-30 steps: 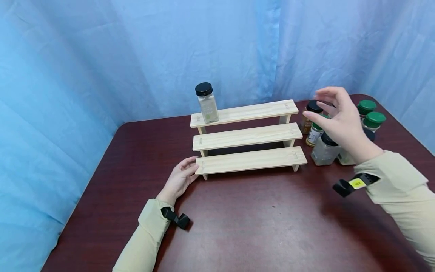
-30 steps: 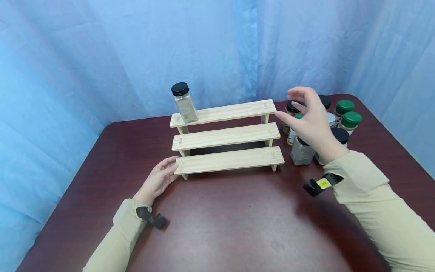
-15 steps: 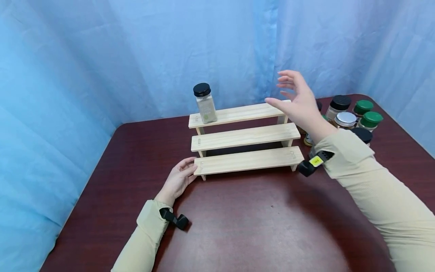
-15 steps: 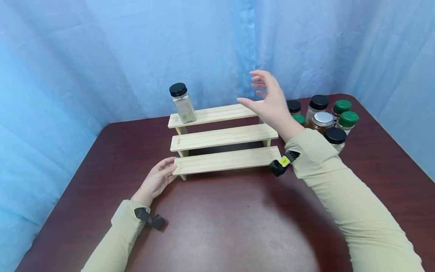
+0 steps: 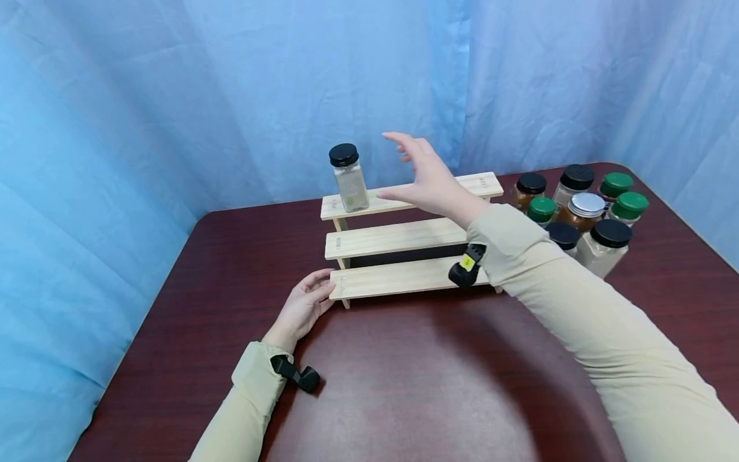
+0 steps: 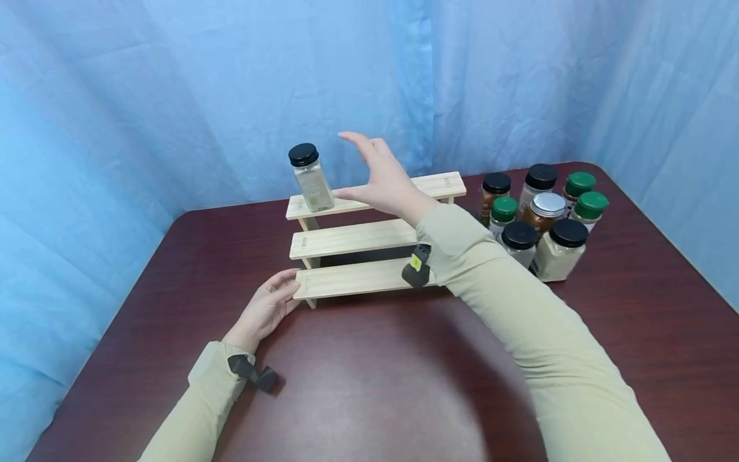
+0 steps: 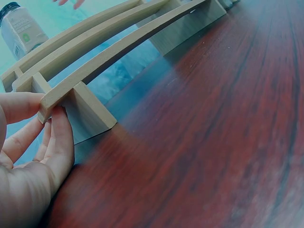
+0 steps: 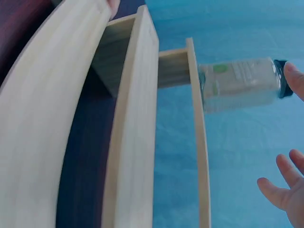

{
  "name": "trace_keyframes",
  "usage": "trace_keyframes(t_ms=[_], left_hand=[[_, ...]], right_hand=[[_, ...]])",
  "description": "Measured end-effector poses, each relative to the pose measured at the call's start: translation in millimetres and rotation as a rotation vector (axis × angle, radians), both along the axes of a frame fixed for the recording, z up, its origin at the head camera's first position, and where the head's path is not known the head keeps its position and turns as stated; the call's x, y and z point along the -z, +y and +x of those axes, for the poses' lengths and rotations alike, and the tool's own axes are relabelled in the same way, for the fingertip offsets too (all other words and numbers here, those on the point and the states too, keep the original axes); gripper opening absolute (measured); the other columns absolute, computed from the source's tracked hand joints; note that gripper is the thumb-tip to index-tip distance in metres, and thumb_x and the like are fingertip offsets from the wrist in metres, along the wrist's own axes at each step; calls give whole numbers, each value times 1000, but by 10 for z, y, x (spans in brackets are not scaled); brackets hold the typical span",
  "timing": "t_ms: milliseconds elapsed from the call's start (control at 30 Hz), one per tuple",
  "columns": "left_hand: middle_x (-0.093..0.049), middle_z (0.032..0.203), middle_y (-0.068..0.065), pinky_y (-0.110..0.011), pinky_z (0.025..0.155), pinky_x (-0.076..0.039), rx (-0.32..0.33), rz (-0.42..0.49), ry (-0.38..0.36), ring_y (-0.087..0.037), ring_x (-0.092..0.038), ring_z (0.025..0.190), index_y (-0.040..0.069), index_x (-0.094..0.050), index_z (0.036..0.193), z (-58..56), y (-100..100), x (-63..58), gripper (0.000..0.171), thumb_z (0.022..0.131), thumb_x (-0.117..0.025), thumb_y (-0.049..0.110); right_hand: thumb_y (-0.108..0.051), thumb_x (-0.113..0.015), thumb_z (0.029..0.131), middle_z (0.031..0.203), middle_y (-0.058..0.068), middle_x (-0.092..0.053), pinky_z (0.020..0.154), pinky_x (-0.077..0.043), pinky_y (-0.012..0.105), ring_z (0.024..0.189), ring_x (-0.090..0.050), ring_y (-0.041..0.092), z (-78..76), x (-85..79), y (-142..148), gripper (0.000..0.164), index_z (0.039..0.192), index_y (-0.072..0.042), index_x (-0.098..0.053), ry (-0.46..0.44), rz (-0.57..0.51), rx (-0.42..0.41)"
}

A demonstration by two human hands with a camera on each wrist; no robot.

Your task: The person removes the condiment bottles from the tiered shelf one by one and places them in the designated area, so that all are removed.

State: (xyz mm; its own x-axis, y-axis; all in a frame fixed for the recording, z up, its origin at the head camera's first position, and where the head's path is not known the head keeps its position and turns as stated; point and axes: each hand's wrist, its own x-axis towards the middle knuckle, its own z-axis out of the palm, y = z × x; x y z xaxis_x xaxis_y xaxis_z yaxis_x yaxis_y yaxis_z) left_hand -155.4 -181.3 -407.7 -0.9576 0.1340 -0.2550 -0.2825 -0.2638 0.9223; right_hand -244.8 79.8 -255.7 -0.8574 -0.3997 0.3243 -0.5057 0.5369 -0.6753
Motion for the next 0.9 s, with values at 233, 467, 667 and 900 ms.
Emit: trace_keyframes(t_ms=[233,467,667,900], left_hand=[[-56,92,4,-18,72,-50,2,3,3,-4,-60,79,-3,-33,137,14,15,-9,43,96,-43,-5],[-57,94,4,-17,72,-50,7,-5,6,-4,-61,80,-2,-33,139,17,1,2,44,96,-44,-4],[-56,93,4,-18,72,-50,8,-10,4,-4,-60,80,-4,-32,139,31,-14,5,45,96,-44,-4],[-56,93,3,-18,72,-50,-7,-1,1,-5,-61,79,-4,-32,138,32,-7,-2,44,96,-44,-5]], right_hand=[[-30,-79,78,138,14,-34,95,-40,46,121,-39,24,-9,-29,-268,92,150,-31,-21,-38,22,-41],[-30,-78,79,142,15,-28,100,-39,47,127,-37,26,24,-17,-452,93,150,-33,-19,-105,27,-58],[-27,-76,80,142,16,-27,100,-38,49,129,-35,29,-15,65,-546,88,149,-32,-22,-130,-1,-48],[-22,-74,83,142,15,-29,95,-40,49,123,-38,28,-58,242,-625,86,148,-31,-19,-74,-61,-46]])
